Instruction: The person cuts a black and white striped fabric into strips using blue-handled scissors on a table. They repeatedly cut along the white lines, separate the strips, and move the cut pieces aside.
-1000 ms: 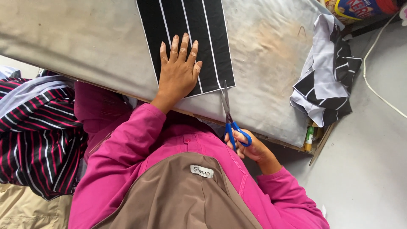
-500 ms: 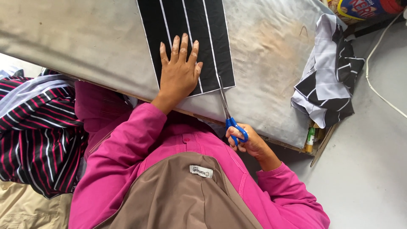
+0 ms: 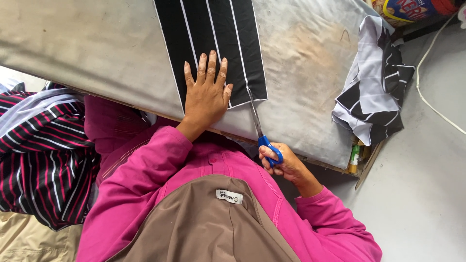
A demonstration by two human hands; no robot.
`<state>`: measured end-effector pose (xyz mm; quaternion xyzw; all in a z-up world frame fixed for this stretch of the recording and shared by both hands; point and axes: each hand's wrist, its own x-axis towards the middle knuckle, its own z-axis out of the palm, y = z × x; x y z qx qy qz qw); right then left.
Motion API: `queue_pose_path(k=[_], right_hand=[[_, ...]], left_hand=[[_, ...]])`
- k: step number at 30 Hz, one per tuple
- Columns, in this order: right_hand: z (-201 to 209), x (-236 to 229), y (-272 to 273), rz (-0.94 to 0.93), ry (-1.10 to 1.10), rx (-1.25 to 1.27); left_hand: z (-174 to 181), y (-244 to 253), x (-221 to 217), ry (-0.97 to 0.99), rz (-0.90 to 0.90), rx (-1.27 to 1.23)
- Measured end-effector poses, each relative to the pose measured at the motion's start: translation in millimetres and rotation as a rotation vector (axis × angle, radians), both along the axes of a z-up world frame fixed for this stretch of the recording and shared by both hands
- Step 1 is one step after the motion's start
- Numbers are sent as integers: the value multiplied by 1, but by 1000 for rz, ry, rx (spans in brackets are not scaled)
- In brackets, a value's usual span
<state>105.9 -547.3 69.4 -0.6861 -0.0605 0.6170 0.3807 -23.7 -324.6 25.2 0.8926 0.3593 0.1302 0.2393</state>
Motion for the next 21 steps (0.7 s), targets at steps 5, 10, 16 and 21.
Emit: queue_pose_path(k=[5,10,16,21], right_hand=[[4,1,14,17,37,6],[9,0,29,29,6,13],[7,0,25,-2,-54,-8],[9,4,31,38,-16,-34]], left_hand=[[3,-1,-1,2,4,-1],[-1,0,-1,-1,6,11],[0,-1,-2,-4,3,15],[-2,-1,-1,-21,13,29]])
